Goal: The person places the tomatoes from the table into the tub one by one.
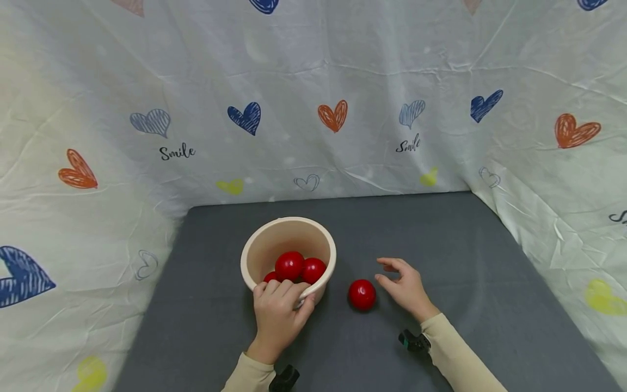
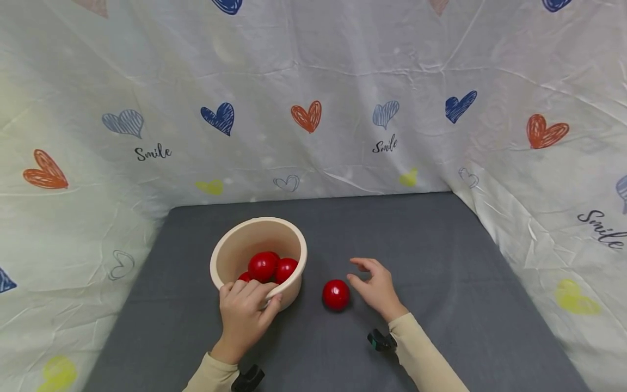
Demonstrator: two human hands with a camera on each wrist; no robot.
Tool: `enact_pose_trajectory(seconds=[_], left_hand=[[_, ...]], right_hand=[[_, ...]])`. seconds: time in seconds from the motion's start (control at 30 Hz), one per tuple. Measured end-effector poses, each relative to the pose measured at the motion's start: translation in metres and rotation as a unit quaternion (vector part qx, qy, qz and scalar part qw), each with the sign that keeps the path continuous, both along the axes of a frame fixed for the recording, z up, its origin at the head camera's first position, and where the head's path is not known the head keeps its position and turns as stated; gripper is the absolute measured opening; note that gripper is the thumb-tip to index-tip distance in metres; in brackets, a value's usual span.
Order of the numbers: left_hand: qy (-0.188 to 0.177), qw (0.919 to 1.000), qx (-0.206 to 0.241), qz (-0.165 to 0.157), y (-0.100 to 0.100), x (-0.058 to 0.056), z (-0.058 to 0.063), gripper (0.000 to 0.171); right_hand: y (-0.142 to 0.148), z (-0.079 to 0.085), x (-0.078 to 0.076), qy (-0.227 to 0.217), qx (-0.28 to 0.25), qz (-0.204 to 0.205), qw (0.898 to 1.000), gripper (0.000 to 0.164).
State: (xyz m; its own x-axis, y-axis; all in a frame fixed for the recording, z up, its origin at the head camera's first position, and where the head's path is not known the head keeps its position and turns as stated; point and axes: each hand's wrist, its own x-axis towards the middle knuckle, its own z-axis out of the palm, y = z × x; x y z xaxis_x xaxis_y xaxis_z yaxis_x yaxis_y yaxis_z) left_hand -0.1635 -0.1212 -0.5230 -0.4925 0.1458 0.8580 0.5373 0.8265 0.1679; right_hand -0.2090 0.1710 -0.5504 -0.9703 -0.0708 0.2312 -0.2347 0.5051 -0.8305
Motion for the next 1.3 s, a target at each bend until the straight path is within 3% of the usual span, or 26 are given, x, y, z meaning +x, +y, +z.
enact_pose_trajectory(seconds=[0.27, 0.5, 0.87, 1.3], left_hand=[[0.004, 1.0, 0.002, 0.002, -0.001, 0.0, -0.001, 0.026], [0.004, 1.0, 0.002, 0.001, 0.0, 0.0, 0.0, 0.026], [0.002, 1.0, 0.001, -0.001, 0.0, 0.001, 0.0, 0.026], [0.0, 1.0, -0.003, 0.0, -0.001, 0.001, 0.0, 0.028]], right_hand=[[-0.012, -0.018, 0.015, -0.04, -0.009, 0.0, 0.999, 0.04], [-0.023, -0.027, 0.022, -0.043, -0.013, 0.012, 0.999, 0.039], [-0.034, -0.033, 0.022, -0.003, 0.003, 0.008, 1.0, 0.037], [-0.037, -0.035, 0.02, -0.011, -0.005, 0.005, 1.0, 0.036]])
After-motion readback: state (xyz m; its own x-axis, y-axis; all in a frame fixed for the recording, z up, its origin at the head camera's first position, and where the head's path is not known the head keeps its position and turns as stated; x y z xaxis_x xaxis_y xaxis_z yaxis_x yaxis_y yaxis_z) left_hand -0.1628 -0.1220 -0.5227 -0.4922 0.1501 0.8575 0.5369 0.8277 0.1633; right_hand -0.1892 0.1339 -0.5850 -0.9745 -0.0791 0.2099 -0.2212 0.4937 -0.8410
